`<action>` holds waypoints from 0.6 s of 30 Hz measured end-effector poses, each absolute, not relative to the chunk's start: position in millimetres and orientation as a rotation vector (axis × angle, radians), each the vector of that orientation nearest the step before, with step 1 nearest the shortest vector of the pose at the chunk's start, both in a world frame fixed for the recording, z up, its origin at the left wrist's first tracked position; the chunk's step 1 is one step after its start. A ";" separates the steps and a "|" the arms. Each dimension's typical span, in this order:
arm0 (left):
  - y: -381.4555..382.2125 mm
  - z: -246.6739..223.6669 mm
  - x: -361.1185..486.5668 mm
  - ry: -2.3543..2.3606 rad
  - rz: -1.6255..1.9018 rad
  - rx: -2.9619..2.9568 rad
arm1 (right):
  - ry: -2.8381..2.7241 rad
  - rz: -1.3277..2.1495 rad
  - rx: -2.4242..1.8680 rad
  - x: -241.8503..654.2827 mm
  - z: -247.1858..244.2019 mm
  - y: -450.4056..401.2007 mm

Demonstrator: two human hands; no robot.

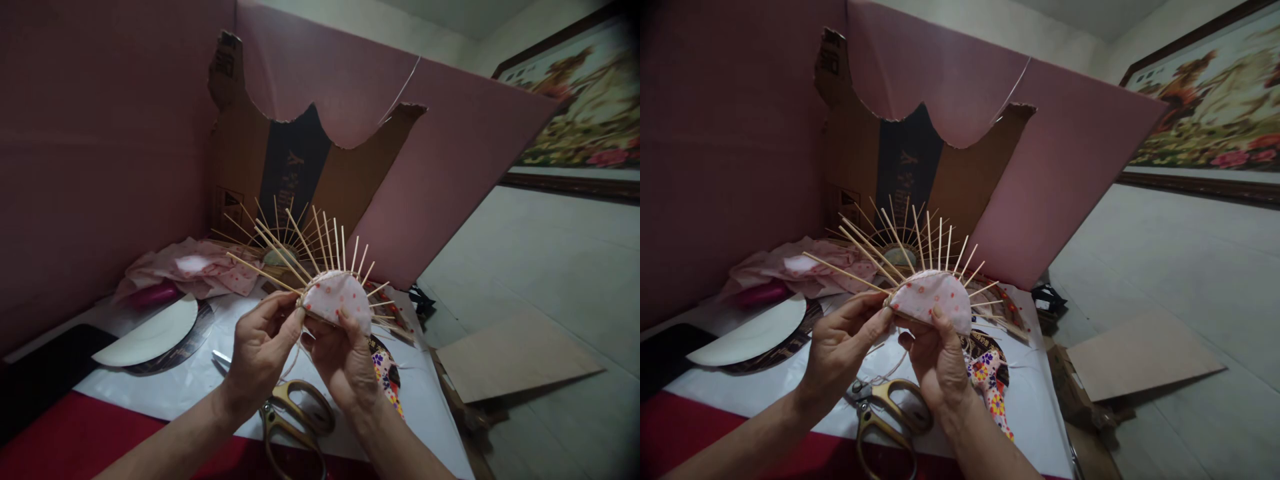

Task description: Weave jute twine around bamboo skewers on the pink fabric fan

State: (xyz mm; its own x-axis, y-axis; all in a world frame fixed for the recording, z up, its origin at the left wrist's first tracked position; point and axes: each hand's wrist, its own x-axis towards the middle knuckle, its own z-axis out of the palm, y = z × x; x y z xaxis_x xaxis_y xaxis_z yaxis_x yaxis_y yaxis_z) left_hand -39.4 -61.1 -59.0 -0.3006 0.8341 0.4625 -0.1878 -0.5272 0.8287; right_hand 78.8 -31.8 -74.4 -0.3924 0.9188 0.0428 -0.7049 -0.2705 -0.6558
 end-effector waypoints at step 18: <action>-64.3 -66.3 -37.0 1.117 2.101 1.679 | -0.405 2.015 -0.326 73.7 -63.1 -46.8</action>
